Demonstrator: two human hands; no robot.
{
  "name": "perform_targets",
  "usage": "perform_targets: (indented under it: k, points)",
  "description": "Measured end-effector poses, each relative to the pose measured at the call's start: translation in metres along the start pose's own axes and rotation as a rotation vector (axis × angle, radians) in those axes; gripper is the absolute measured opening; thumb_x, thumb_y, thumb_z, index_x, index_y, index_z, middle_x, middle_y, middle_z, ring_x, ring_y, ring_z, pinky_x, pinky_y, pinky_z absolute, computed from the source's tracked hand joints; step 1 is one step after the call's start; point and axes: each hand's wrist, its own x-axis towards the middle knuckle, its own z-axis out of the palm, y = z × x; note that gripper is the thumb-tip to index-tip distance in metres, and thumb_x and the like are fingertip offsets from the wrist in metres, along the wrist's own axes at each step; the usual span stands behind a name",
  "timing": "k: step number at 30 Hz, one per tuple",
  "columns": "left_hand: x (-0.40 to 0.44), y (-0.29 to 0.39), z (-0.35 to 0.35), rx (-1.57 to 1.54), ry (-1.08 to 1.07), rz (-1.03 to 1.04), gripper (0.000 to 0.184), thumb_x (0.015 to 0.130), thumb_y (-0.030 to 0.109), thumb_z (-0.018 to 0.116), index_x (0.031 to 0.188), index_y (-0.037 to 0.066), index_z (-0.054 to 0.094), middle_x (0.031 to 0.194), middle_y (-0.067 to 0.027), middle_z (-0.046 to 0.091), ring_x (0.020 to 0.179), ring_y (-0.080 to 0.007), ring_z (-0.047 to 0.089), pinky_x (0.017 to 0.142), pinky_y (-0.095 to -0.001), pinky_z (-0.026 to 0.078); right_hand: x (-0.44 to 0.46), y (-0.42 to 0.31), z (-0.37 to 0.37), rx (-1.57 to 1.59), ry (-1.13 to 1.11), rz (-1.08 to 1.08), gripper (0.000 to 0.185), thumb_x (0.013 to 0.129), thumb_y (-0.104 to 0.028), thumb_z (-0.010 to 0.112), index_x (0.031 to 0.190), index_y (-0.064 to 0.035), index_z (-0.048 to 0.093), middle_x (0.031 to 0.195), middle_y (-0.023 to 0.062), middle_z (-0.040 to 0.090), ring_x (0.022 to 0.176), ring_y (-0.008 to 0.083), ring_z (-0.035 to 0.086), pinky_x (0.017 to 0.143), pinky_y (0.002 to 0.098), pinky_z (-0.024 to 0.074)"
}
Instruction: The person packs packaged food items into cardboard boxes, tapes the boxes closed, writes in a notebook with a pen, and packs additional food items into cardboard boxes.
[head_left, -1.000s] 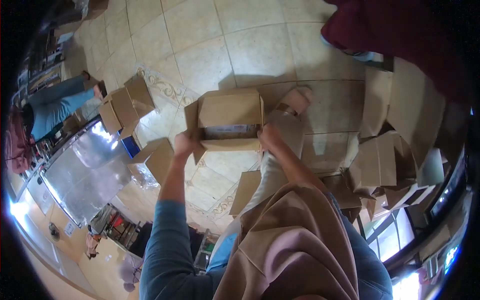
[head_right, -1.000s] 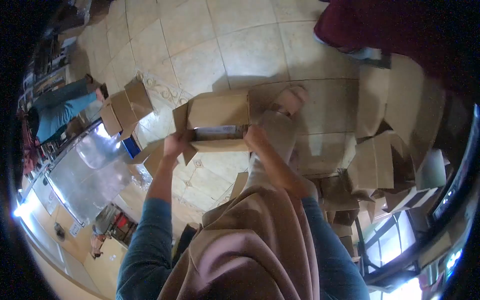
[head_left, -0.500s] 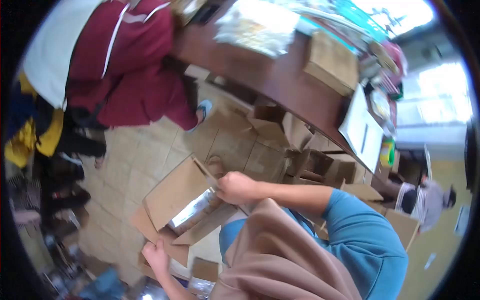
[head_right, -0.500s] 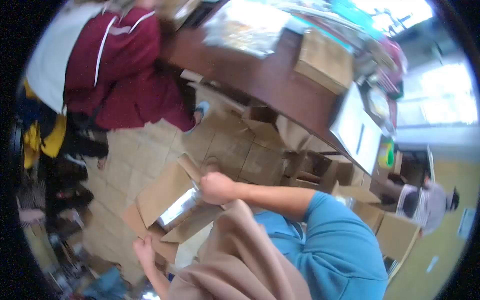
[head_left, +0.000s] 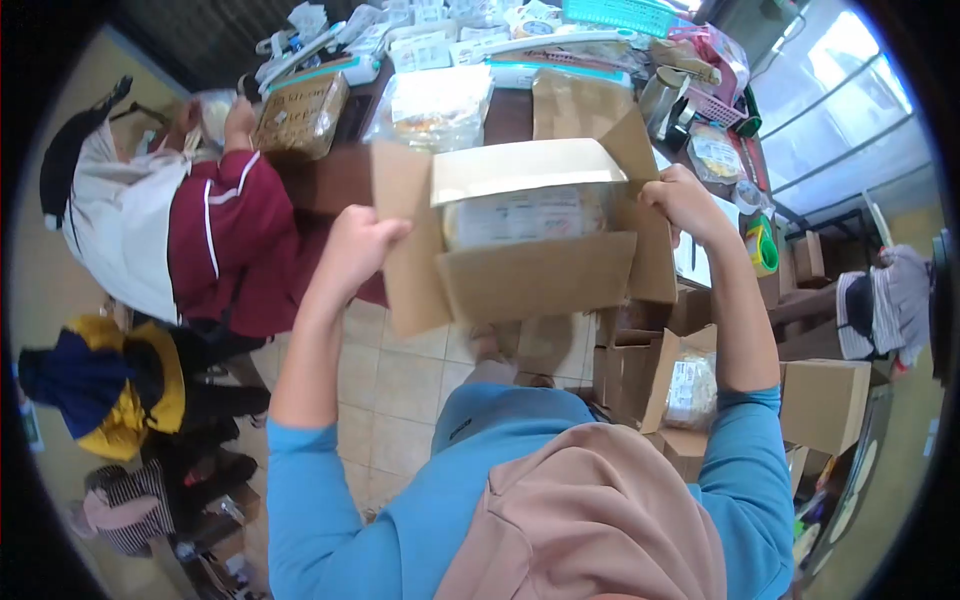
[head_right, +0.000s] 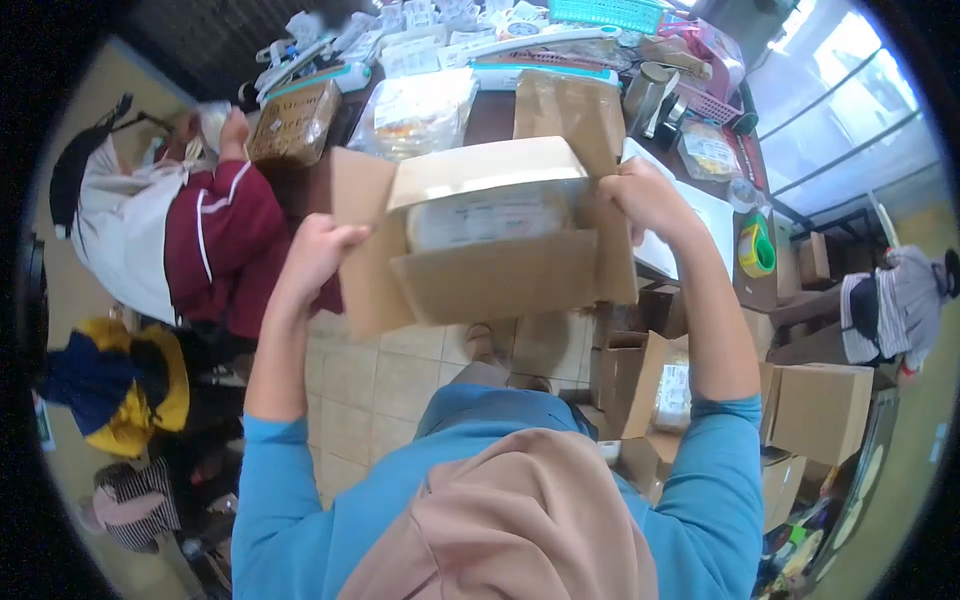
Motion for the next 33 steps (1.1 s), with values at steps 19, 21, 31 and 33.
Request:
perform_targets:
  k: [19, 21, 31, 33]
  points:
    - [0.206, 0.091, 0.104, 1.264, -0.797, 0.543, 0.036, 0.07, 0.011, 0.059, 0.104, 0.004, 0.057, 0.093, -0.018, 0.063, 0.091, -0.033, 0.06, 0.079, -0.0403, 0.049, 0.032, -0.005, 0.099, -0.614, 0.414, -0.736, 0.048, 0.061, -0.031, 0.073, 0.095, -0.0072, 0.05, 0.083, 0.006, 0.051, 0.085, 0.0246, 0.051, 0.081, 0.0383, 0.0335]
    - [0.219, 0.099, 0.092, 1.205, -0.737, 0.507, 0.029, 0.07, 0.005, 0.052, 0.097, 0.005, 0.063, 0.095, -0.0161, 0.063, 0.091, -0.032, 0.06, 0.079, -0.0405, 0.048, 0.017, 0.001, 0.092, -0.61, 0.413, -0.764, 0.045, 0.061, -0.027, 0.072, 0.094, -0.0074, 0.05, 0.083, 0.0057, 0.051, 0.085, 0.024, 0.051, 0.08, 0.0382, 0.0333]
    - [0.187, 0.089, 0.056, 0.848, -0.824, 0.443, 0.048, 0.081, 0.033, 0.061, 0.124, 0.014, 0.05, 0.094, -0.0196, 0.063, 0.085, -0.0329, 0.062, 0.074, -0.041, 0.048, 0.021, 0.001, 0.063, -0.643, 0.536, -0.807, 0.035, 0.061, -0.009, 0.068, 0.092, -0.0086, 0.053, 0.093, 0.0074, 0.051, 0.09, 0.0254, 0.051, 0.081, 0.0405, 0.0372]
    - [0.163, 0.079, 0.054, 0.825, -0.69, 0.466, 0.052, 0.08, 0.041, 0.061, 0.123, 0.015, 0.05, 0.093, -0.0207, 0.062, 0.085, -0.0372, 0.06, 0.073, -0.0415, 0.048, 0.036, -0.011, 0.05, -0.682, 0.472, -0.804, 0.036, 0.061, -0.008, 0.068, 0.093, -0.0086, 0.053, 0.096, 0.008, 0.052, 0.092, 0.0264, 0.051, 0.083, 0.0409, 0.037]
